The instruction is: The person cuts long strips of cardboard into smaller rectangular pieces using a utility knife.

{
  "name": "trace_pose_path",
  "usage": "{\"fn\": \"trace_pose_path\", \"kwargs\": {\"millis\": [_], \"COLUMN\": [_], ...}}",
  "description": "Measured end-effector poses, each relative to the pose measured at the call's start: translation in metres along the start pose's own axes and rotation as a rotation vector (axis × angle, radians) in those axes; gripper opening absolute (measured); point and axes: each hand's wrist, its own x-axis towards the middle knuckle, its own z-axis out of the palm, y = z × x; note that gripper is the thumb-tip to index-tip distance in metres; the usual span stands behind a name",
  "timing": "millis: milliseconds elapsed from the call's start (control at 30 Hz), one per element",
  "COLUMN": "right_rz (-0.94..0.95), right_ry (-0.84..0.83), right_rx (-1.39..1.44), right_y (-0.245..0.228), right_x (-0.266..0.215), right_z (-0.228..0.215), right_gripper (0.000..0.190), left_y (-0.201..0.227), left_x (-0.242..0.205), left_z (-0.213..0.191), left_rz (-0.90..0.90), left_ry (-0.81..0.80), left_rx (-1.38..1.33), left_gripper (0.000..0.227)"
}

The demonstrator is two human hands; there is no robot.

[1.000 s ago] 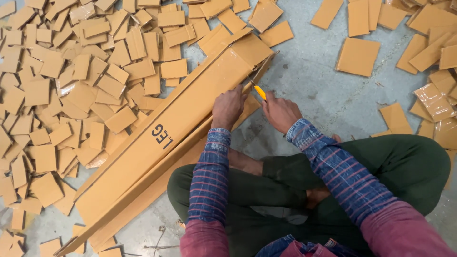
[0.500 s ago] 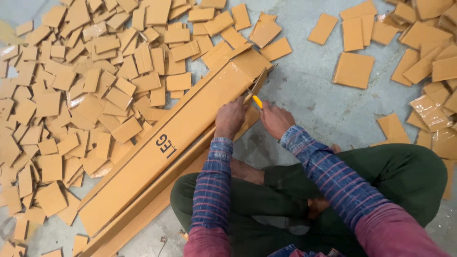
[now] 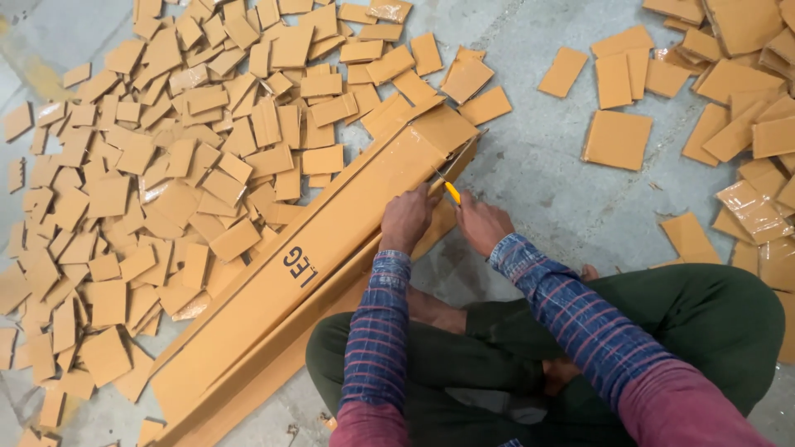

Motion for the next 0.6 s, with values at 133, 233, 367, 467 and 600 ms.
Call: {"fn": "trace_pose_path", "kwargs": {"millis": [133,233,367,467,600], "right_rz": [0.005,0.057,0.091,0.031,0.03], "right_ry": [0.01,0.008,-0.077,-0.084,-0.034], "right_rx": [0.066,0.117,0.085,-0.002,0.041], "right_y": [0.004,0.01,0.025,0.031,0.043], "right_x": [0.005,0.0,0.003,-0.001,-0.013], "right_z": [0.022,0.033,0.047,0.056,0.07], "right_gripper": [0.037,0.041,0.037,0.038,0.04], "left_y": [-0.001,-0.004,-0.003,-0.013,-0.029], "left_x": [0.002,0.003,0.006,0.001,-0.008], "left_z": [0.002,0.004,-0.009,0.001,0.02], "left_rz": [-0.018,-0.027,-0.037,-0.042,0.003], "left_ry": [0.003,0.0,0.003,0.031,0.091], "left_rx": [-0.004,-0.011,-0.018,-0.027,0.007], "left_gripper": [0.032,0.031,0.032,0.034,0.039]}}
